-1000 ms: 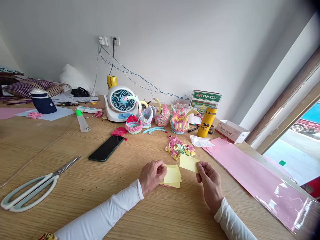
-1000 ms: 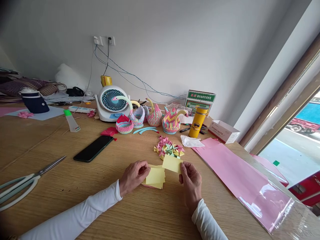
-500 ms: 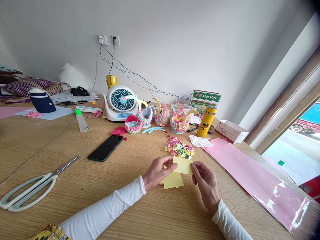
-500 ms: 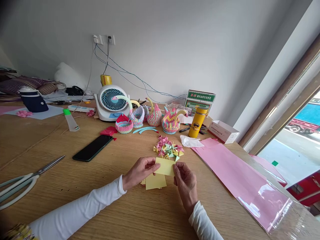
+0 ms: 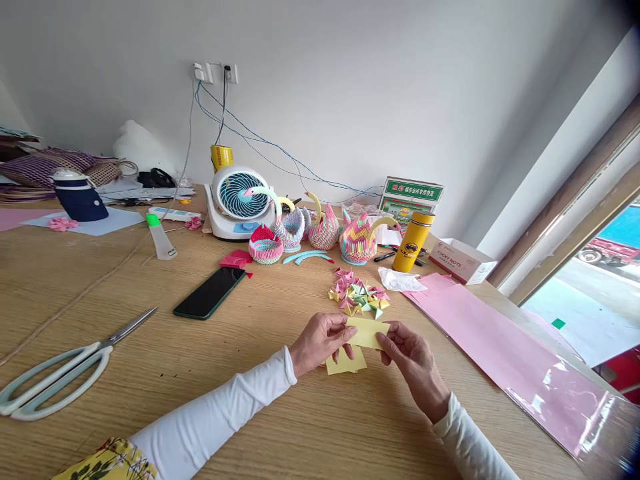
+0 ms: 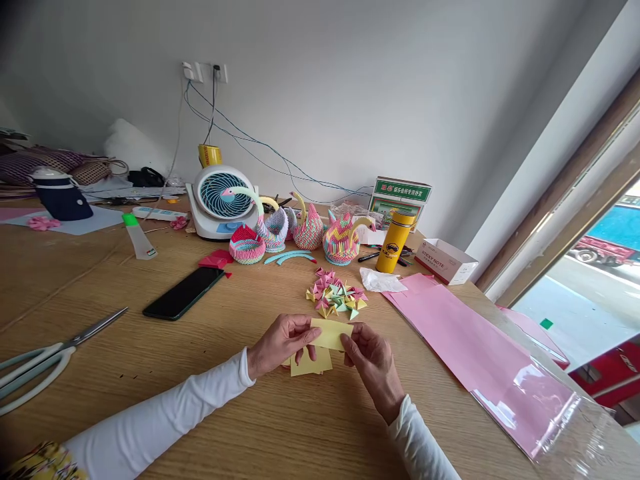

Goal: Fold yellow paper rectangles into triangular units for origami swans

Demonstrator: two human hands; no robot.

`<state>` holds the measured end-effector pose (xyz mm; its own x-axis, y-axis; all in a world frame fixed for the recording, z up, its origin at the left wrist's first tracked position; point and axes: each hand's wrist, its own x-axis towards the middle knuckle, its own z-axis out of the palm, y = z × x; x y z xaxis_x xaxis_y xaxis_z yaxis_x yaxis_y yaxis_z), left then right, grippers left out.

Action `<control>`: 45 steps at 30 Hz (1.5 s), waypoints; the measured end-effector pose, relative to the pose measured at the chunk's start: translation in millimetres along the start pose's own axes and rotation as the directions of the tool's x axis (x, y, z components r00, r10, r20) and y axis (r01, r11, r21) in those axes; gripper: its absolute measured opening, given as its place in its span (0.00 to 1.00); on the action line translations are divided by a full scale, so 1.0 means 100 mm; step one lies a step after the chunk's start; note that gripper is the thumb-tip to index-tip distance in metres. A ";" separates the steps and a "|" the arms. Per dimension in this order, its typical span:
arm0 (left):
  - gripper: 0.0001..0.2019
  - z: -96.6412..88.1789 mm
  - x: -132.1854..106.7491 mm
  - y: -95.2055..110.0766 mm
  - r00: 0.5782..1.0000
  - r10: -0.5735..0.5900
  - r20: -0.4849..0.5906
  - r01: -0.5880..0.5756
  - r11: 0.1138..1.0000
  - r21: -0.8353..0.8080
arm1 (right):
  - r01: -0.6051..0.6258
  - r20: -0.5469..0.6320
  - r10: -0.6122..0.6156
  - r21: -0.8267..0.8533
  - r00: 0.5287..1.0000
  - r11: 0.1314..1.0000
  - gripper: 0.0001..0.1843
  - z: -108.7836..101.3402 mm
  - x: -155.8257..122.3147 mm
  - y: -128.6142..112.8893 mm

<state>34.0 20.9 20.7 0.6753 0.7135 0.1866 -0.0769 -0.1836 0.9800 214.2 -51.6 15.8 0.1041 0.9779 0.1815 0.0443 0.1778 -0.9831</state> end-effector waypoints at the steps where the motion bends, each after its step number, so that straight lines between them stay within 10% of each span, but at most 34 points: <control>1: 0.17 -0.01 0.00 -0.01 1.000 0.000 0.026 0.001 1.000 -0.028 | 0.003 -0.007 -0.003 0.016 1.000 1.000 0.13 0.00 0.00 0.01; 16: 0.07 -0.01 -0.03 0.00 0.992 -0.130 0.007 0.124 0.933 -0.339 | 0.008 0.010 -0.009 0.077 1.000 0.997 0.09 0.00 -0.03 0.04; 36: 0.19 -0.03 -0.06 0.06 0.923 -0.374 0.093 0.379 0.841 -0.386 | 0.044 0.106 -0.033 -0.105 0.994 0.994 0.11 0.00 -0.07 -0.02; 45: 0.18 -0.01 -0.06 0.07 0.907 -0.395 0.145 0.410 0.756 -0.510 | 0.257 0.094 -0.240 -0.286 0.966 0.923 0.06 0.01 -0.05 0.01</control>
<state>28.8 15.9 26.1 0.7495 0.6217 -0.2275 -0.1548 0.4987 0.8529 212.7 -56.1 13.5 -0.0037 0.9124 0.4092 0.3521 0.3842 -0.8535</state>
